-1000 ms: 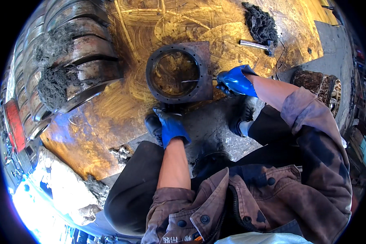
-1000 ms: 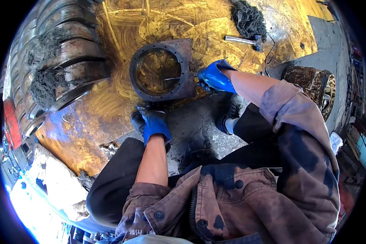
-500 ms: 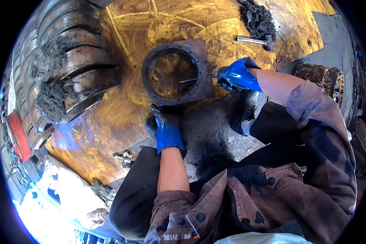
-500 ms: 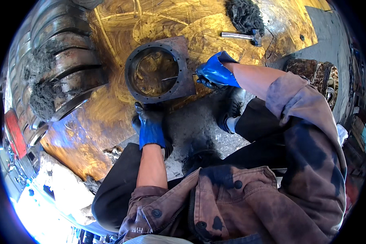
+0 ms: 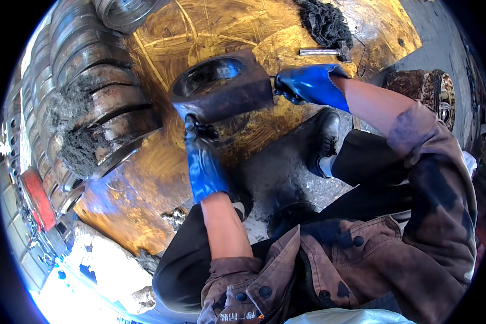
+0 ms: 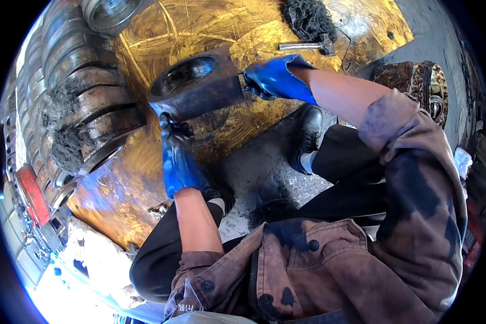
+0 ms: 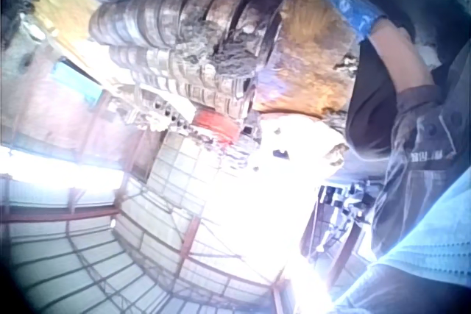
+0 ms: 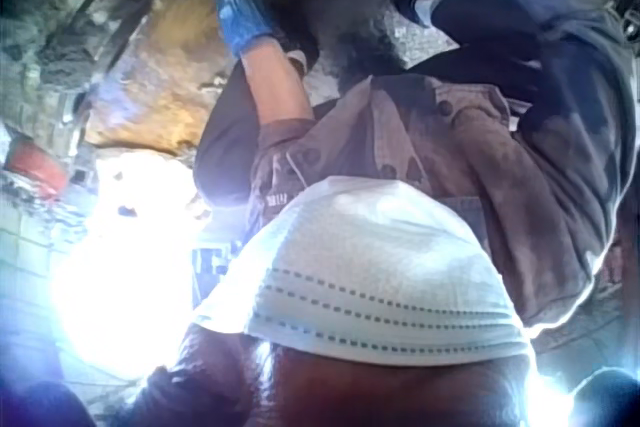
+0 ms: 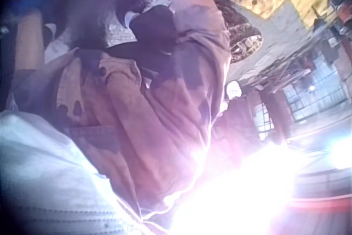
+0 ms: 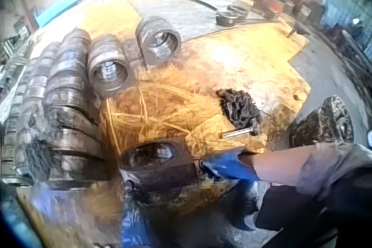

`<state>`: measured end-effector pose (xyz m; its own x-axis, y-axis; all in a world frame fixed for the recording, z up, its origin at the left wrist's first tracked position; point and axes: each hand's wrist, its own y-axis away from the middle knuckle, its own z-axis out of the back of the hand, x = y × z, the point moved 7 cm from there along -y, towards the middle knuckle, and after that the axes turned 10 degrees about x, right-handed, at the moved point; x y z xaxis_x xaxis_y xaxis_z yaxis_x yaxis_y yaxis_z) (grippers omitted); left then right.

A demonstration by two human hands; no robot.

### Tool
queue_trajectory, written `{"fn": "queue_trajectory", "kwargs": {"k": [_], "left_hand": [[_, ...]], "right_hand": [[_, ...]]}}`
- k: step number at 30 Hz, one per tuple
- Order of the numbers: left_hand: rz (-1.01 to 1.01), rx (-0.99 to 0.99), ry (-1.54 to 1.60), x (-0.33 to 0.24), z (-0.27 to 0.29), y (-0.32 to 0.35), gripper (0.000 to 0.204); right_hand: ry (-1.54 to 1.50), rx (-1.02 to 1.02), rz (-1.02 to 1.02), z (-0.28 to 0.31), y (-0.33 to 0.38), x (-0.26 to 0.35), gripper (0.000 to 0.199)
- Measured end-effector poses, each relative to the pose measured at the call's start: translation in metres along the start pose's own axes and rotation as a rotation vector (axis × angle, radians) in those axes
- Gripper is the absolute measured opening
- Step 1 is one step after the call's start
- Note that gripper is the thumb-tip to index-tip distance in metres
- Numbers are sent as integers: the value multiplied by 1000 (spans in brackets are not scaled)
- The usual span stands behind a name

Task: The person sits on the floor and uses a small metal tool to scrape and clean the interior of a cylindrical metal part. They repeatedly pick up the part, scrape the inside surface, and place it back down among other similar parts.

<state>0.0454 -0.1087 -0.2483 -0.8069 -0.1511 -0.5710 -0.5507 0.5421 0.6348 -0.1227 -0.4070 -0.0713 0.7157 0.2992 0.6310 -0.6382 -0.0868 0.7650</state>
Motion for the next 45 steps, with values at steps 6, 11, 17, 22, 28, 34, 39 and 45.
{"fn": "queue_trajectory", "kwargs": {"k": [6, 11, 17, 22, 28, 34, 39, 45], "left_hand": [[-171, -325, -800, -83, -103, -16, 51], [-1101, -469, -1769, -159, -218, 12, 68], [-1371, 148, -1995, -133, -290, -36, 62], [-1034, 69, -1857, -152, -246, -46, 45], [-1133, 151, -1703, -131, -275, -52, 34], [-1001, -29, -1971, -132, -285, -62, 49], [-1067, -101, -1898, -136, -292, -43, 47], [-1081, -63, -1863, -113, -292, -61, 42]], "right_hand": [[-717, -341, -139, 26, -72, -79, 27], [303, -481, 52, 90, -118, -72, 26], [748, -633, 118, 77, -125, -69, 19], [-195, -711, -123, 56, -108, -65, 25], [-101, -794, 15, 54, -93, -61, 30], [-640, -686, -178, 68, -4, -65, 35], [-331, -790, 96, 48, -48, -28, 22], [-337, -819, 564, 42, -148, -69, 12]]}}
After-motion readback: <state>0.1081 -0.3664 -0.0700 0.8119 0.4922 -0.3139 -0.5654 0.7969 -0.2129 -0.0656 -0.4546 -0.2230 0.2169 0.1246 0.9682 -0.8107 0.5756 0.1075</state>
